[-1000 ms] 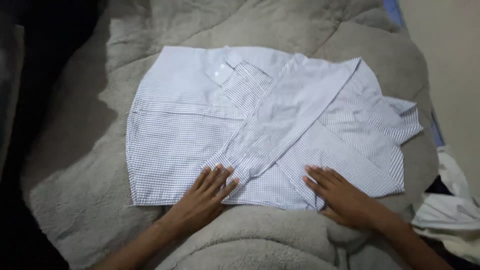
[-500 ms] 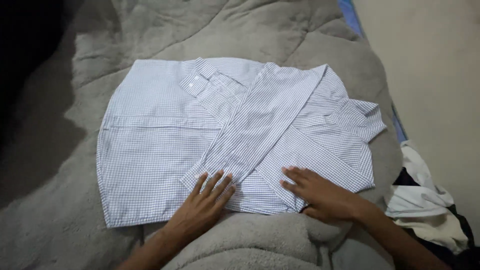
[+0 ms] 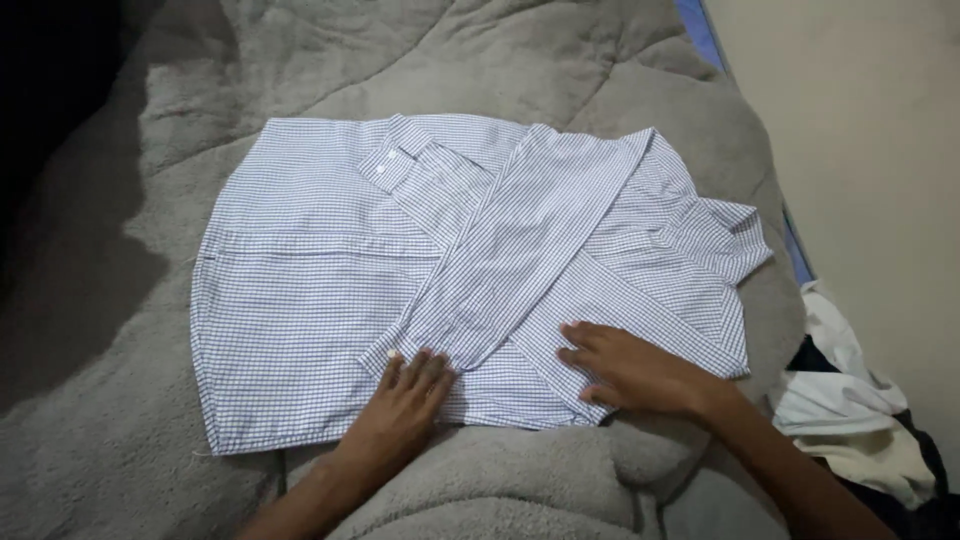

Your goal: The person is folding a long-sleeved button-down shirt on a bed.

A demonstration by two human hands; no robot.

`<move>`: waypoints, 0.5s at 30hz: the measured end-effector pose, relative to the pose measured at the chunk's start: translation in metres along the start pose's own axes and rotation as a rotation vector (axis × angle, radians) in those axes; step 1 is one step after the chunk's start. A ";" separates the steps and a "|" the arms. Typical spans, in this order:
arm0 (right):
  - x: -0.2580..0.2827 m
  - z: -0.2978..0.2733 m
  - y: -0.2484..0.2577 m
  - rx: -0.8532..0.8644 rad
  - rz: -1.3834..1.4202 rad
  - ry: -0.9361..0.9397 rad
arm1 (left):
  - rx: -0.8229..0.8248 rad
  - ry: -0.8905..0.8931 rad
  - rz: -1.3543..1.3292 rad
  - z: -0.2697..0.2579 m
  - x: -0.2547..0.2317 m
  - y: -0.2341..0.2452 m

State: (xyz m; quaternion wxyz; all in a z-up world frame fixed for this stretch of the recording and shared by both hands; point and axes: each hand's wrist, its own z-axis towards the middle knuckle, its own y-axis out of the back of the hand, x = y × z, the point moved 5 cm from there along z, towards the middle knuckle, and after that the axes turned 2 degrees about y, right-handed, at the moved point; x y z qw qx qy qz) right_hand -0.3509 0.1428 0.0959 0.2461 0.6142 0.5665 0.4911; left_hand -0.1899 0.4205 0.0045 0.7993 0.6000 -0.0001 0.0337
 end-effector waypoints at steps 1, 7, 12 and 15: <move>0.000 -0.001 -0.002 0.011 0.006 0.001 | -0.088 -0.007 0.133 -0.005 -0.001 -0.008; 0.007 -0.006 0.008 0.019 0.010 -0.055 | 0.050 0.001 0.016 -0.011 0.002 -0.003; 0.007 -0.003 0.010 -0.014 -0.019 -0.057 | 0.070 -0.004 -0.018 -0.010 0.030 0.040; 0.007 -0.002 0.013 0.056 0.002 -0.145 | 0.024 -0.023 0.011 -0.014 0.039 0.052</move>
